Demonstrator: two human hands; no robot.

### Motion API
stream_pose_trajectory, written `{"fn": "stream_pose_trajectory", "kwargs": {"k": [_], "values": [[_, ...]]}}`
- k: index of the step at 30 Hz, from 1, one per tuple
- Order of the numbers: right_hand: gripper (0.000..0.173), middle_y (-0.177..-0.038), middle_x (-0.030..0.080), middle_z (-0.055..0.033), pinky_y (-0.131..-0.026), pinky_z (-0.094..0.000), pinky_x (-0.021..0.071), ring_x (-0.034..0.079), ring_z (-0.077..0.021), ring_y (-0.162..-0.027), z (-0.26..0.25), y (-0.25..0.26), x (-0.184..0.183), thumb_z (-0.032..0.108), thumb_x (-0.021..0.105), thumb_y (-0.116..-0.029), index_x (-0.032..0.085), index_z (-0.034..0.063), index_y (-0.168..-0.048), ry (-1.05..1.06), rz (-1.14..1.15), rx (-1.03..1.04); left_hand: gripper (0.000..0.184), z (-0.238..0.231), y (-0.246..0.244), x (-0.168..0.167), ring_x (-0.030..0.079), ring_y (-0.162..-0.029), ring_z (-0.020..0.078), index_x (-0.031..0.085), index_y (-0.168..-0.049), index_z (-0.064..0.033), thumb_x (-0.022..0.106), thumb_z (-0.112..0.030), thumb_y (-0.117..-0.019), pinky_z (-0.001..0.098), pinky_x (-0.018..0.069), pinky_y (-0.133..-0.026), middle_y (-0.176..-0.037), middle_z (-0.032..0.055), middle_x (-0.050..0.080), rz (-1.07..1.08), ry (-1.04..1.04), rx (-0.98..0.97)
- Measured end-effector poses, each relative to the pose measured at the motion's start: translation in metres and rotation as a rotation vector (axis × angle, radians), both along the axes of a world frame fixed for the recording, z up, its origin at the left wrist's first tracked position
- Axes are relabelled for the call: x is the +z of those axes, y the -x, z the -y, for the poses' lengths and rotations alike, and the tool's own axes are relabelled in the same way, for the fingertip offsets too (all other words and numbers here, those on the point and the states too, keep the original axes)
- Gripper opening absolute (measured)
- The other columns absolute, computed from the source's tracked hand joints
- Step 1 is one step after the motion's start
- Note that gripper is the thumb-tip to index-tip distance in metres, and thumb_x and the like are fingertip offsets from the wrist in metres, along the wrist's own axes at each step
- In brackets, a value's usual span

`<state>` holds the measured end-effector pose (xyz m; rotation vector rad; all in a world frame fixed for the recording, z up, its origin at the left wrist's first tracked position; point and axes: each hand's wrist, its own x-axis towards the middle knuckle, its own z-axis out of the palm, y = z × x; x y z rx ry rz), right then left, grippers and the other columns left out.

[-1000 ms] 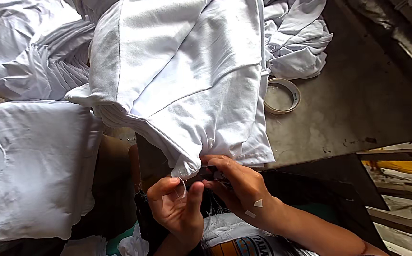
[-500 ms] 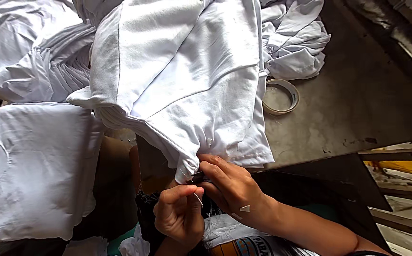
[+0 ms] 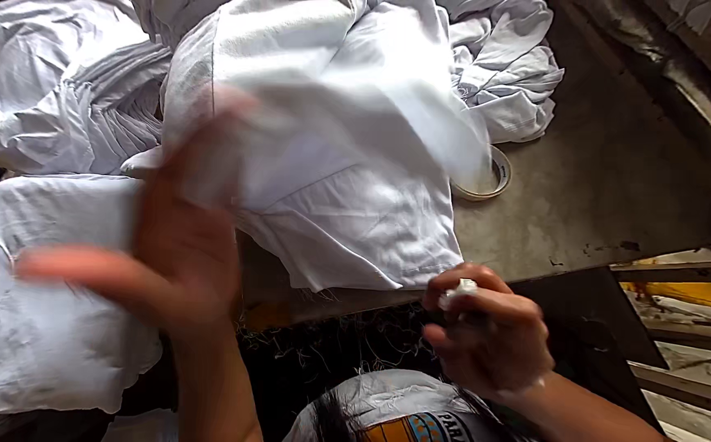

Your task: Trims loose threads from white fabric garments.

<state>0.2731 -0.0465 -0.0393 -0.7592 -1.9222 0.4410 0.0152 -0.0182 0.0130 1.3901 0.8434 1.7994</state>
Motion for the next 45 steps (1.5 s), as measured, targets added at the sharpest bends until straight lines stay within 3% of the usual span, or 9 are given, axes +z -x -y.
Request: {"fn": "stream_pose_trajectory", "kwargs": {"k": [3,6,10,15,18,22,26,34,45], "values": [[0.041,-0.097,0.063,-0.0118,-0.067,-0.0281,0.0485,0.06,-0.0176,-0.079,-0.014,-0.013,-0.024,0.048,0.064,-0.0981,0.061,0.0089,-0.11,0.097,0.297,-0.081,0.06,-0.034,0.031,-0.003,0.047,-0.142,0.0217,-0.004,-0.162,-0.0162,0.019,-0.039,-0.1118,0.0392,0.0485,-0.11,-0.166,0.0051,0.026,-0.082,0.153,0.369],[0.014,-0.089,0.065,-0.0147,-0.058,-0.0305,0.0497,0.061,-0.0206,-0.068,-0.025,-0.023,-0.045,0.019,0.063,-0.0925,0.069,0.0071,-0.099,0.056,0.331,-0.07,0.054,0.0,0.005,-0.026,0.053,-0.13,0.0099,0.035,-0.147,-0.0005,0.053,-0.027,-0.1043,0.031,0.0469,-0.108,-0.144,0.0006,0.05,-0.463,0.058,0.44],[0.014,-0.084,0.052,-0.0064,-0.069,-0.021,0.0437,0.051,-0.0136,-0.074,-0.009,-0.025,-0.013,0.022,0.06,-0.1044,0.059,0.0089,-0.1,-0.154,0.159,0.043,0.025,0.042,-0.063,-0.069,0.06,-0.103,0.0139,0.072,-0.108,-0.0155,0.062,-0.036,-0.0988,0.0278,0.0464,-0.094,-0.104,0.0038,0.065,-0.783,-0.151,0.308],[0.022,-0.085,0.052,-0.0034,-0.071,-0.0186,0.0437,0.053,-0.0087,-0.076,-0.016,-0.017,0.03,0.029,0.053,-0.1078,0.056,0.0108,-0.096,-0.244,0.13,-0.004,0.01,0.028,-0.042,-0.079,0.054,-0.106,0.0018,0.073,-0.097,-0.0143,0.063,-0.019,-0.0964,0.0173,0.0452,-0.093,-0.107,-0.005,0.056,-0.46,-0.024,0.609],[0.019,-0.085,0.051,-0.0061,-0.063,-0.0173,0.042,0.052,-0.0086,-0.072,-0.054,0.009,0.021,0.019,0.054,-0.1049,0.056,0.007,-0.09,-0.207,0.131,-0.213,0.018,0.039,-0.059,-0.065,0.068,-0.097,-0.0026,0.079,-0.108,-0.0173,0.065,-0.012,-0.0973,0.0173,0.0566,-0.086,-0.105,-0.0108,0.075,0.191,0.116,0.14],[0.011,-0.09,0.062,-0.0217,-0.047,-0.049,0.0467,0.063,-0.0359,-0.063,-0.091,0.039,-0.005,0.007,0.063,-0.0949,0.066,-0.0034,-0.098,0.111,0.405,-0.269,0.019,0.044,-0.063,-0.059,0.076,-0.089,0.0138,0.079,-0.108,-0.0115,0.063,-0.015,-0.0975,0.0309,0.063,-0.079,-0.098,0.0062,0.078,0.947,0.377,-0.155],[0.017,-0.09,0.063,-0.0165,-0.051,-0.0421,0.0452,0.062,-0.0281,-0.066,-0.081,0.032,-0.005,0.012,0.067,-0.0941,0.064,-0.0015,-0.104,0.156,0.35,-0.27,0.034,0.047,-0.059,-0.069,0.071,-0.106,0.0108,0.07,-0.123,-0.0156,0.075,-0.013,-0.0899,0.0269,0.0581,-0.092,-0.116,0.0028,0.074,0.676,0.126,-0.152],[0.026,-0.087,0.062,-0.0063,-0.075,-0.0142,0.0491,0.06,-0.0018,-0.08,-0.01,0.017,-0.003,0.024,0.048,-0.1082,0.052,-0.0014,-0.116,0.245,0.109,-0.036,0.01,0.068,-0.053,-0.062,0.069,-0.098,0.0016,0.075,-0.101,-0.0203,0.067,-0.024,-0.0973,0.0198,0.0561,-0.089,-0.101,-0.0077,0.075,0.4,0.139,0.095],[0.016,-0.071,0.057,-0.0032,-0.051,-0.017,0.0413,0.051,-0.0062,-0.056,0.015,0.063,-0.002,0.017,0.049,-0.1043,0.055,0.0024,-0.101,0.133,0.136,0.083,0.009,0.086,-0.062,-0.067,0.066,-0.11,0.0026,0.075,-0.102,-0.0176,0.069,-0.014,-0.0959,0.0177,0.0546,-0.093,-0.117,-0.0075,0.071,-0.032,0.068,0.268]]}}
